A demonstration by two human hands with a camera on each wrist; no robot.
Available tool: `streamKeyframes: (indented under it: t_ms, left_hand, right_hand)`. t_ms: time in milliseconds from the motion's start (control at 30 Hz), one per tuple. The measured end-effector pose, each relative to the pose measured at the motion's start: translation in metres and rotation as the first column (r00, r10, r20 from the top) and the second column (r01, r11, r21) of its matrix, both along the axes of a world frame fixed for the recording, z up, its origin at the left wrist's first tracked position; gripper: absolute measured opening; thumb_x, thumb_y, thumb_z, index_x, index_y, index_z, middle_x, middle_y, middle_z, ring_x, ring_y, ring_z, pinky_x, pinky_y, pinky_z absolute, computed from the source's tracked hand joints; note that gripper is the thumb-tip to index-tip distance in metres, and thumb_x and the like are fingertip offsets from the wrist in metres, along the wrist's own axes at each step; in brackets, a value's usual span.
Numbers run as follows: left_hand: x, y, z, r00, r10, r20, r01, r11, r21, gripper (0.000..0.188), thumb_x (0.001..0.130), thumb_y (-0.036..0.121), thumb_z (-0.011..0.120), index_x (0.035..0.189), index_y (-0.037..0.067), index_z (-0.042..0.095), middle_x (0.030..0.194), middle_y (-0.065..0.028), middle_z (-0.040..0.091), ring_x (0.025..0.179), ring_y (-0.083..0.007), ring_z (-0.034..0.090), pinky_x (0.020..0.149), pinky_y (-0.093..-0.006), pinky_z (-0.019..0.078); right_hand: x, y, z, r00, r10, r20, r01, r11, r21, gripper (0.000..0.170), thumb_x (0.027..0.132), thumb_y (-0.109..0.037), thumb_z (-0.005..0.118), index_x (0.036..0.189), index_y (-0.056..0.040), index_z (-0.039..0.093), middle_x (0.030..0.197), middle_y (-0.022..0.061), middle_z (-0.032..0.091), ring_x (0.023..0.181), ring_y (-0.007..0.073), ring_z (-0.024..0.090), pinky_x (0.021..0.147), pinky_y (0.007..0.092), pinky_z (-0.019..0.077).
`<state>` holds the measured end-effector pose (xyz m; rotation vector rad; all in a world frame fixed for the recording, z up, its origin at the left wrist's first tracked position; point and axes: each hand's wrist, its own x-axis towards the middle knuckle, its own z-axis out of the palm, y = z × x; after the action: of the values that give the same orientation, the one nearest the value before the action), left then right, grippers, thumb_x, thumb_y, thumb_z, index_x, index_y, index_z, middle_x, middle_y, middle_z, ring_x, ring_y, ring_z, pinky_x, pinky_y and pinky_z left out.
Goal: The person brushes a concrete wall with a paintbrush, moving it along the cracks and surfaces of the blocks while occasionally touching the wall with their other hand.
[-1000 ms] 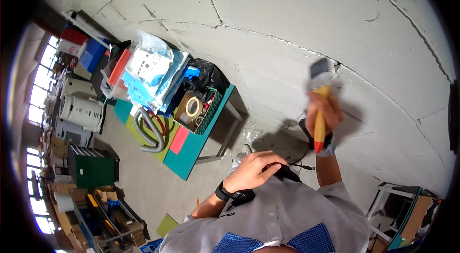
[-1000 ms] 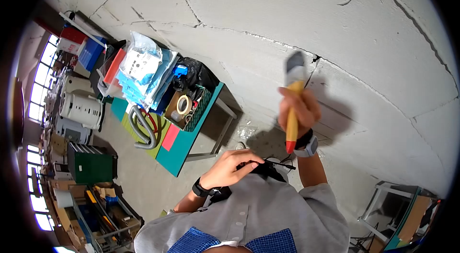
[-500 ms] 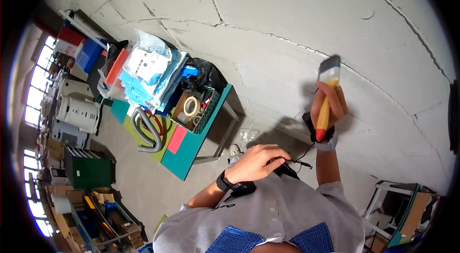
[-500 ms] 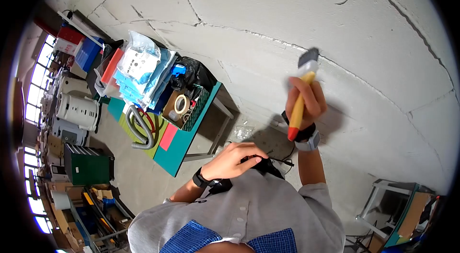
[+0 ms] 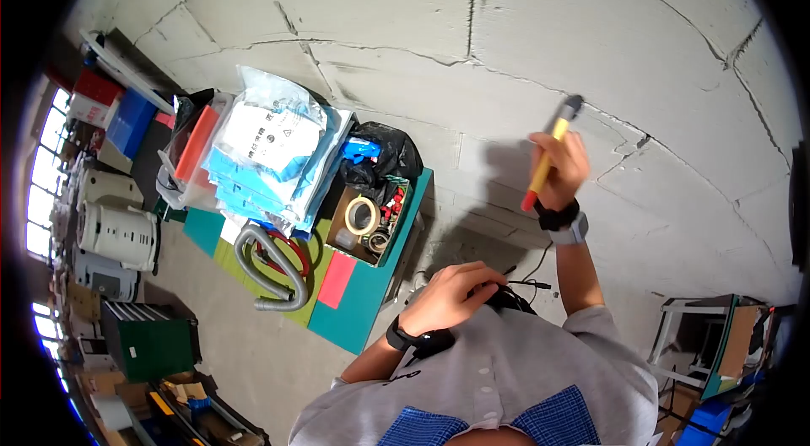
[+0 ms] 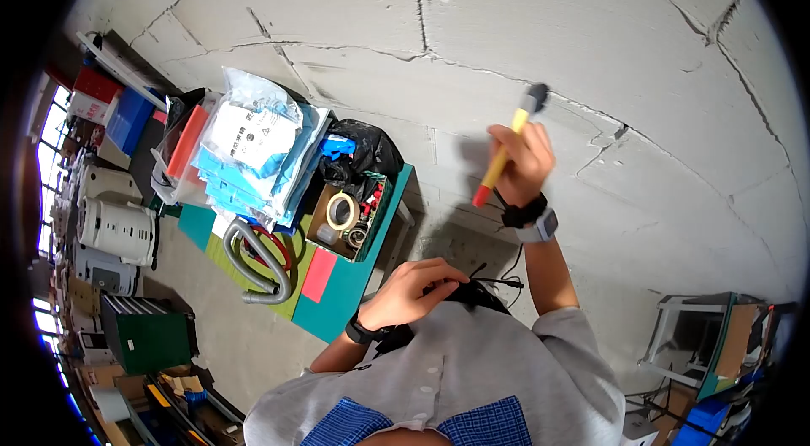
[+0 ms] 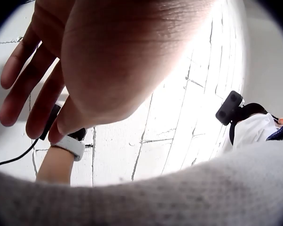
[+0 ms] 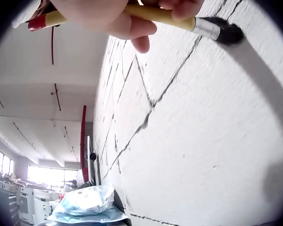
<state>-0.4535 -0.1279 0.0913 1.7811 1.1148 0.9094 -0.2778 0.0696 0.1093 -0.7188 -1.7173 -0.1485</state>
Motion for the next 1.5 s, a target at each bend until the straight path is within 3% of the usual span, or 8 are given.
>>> streamKeyframes:
  t_ms: [267,500,633,767,933,1033,1233,1500]
  left_hand:
    - [-0.061,0.003,-0.015,0.998,0.008,0.069,-0.008,1.0,0.002,0.016,0.096,0.003,0.067,0.11,0.005,0.075,0.091,-0.0121,0.07,0.075,-0.0293,0.068,0.065,-0.0365,0.0524]
    - [-0.091,0.011,-0.019,0.994,-0.036,0.1,0.036,0.999,0.008,0.017,0.095,0.001,0.068,0.109,0.005,0.075,0.088,-0.0115,0.068,0.073,-0.0267,0.067,0.065,-0.0344,0.0528]
    - [-0.103,0.01,-0.025,0.991,-0.011,0.137,0.01,1.0,0.008,0.017,0.094,0.0,0.068,0.11,0.004,0.076,0.088,-0.0116,0.068,0.073,-0.026,0.068,0.066,-0.0338,0.0531]
    - [-0.104,0.012,-0.026,0.984,0.023,0.176,-0.021,1.0,-0.008,0.018,0.095,0.0,0.068,0.11,0.004,0.076,0.089,-0.0116,0.069,0.073,-0.0259,0.067,0.066,-0.034,0.0529]
    - [-0.099,0.008,-0.017,0.994,0.029,0.106,-0.031,0.999,0.018,0.018,0.095,-0.001,0.068,0.11,0.003,0.076,0.092,-0.0112,0.07,0.072,-0.0243,0.066,0.065,-0.0336,0.0525]
    - [-0.087,0.004,-0.019,0.985,0.097,0.142,-0.09,0.994,-0.054,0.018,0.095,-0.001,0.068,0.11,0.003,0.075,0.092,-0.0113,0.07,0.072,-0.0234,0.066,0.065,-0.0336,0.0519]
    - [-0.048,0.006,-0.006,0.997,0.009,0.077,-0.006,0.999,-0.035,0.018,0.095,-0.002,0.067,0.111,0.002,0.075,0.095,-0.0114,0.071,0.074,-0.0218,0.067,0.066,-0.0319,0.0529]
    - [-0.01,0.008,-0.016,0.999,-0.029,0.031,0.032,0.995,-0.09,0.018,0.095,-0.001,0.066,0.11,0.0,0.075,0.098,-0.0133,0.074,0.077,-0.0253,0.07,0.068,-0.0331,0.0561]
  right_hand:
    - [-0.033,-0.01,-0.008,0.979,-0.193,-0.068,0.197,0.979,0.05,0.027,0.068,0.009,0.071,0.088,-0.0062,0.078,0.067,0.0054,0.047,0.063,0.0233,0.049,0.055,0.0347,0.0365]
    - [-0.078,-0.008,0.001,0.993,-0.003,0.119,0.008,0.999,-0.043,0.023,0.069,0.006,0.072,0.086,-0.007,0.078,0.07,0.0061,0.044,0.065,0.0241,0.049,0.056,0.0362,0.0382]
    - [-0.071,-0.008,0.0,0.951,-0.302,-0.061,0.299,0.953,-0.057,0.024,0.07,0.006,0.07,0.087,-0.0083,0.079,0.068,0.0069,0.045,0.066,0.025,0.048,0.058,0.0364,0.0382]
    - [-0.101,0.01,0.003,0.997,0.006,0.083,-0.002,0.999,-0.051,0.024,0.069,0.005,0.074,0.088,-0.0091,0.078,0.069,0.0062,0.045,0.069,0.0252,0.047,0.059,0.0367,0.0377]
    - [-0.087,-0.007,0.004,0.999,-0.052,0.003,0.052,0.993,0.107,0.023,0.068,0.007,0.072,0.085,-0.0075,0.079,0.069,0.0058,0.05,0.066,0.0236,0.051,0.057,0.0344,0.0387]
    - [-0.073,0.002,-0.002,0.986,-0.137,-0.094,0.139,0.99,0.018,0.026,0.069,0.008,0.071,0.087,-0.0082,0.078,0.071,0.0065,0.056,0.066,0.0251,0.052,0.059,0.0359,0.0418]
    - [-0.077,-0.001,0.006,0.968,0.231,-0.1,-0.248,0.941,-0.231,0.029,0.079,0.007,0.074,0.102,-0.0099,0.078,0.073,0.0049,0.058,0.062,0.0233,0.056,0.056,0.0337,0.0435]
    - [0.059,-0.03,-0.004,0.944,-0.248,-0.217,0.217,0.964,-0.157,0.01,0.091,0.0,0.074,0.101,-0.0011,0.077,0.082,0.012,0.074,0.066,0.0207,0.07,0.062,0.0302,0.0528]
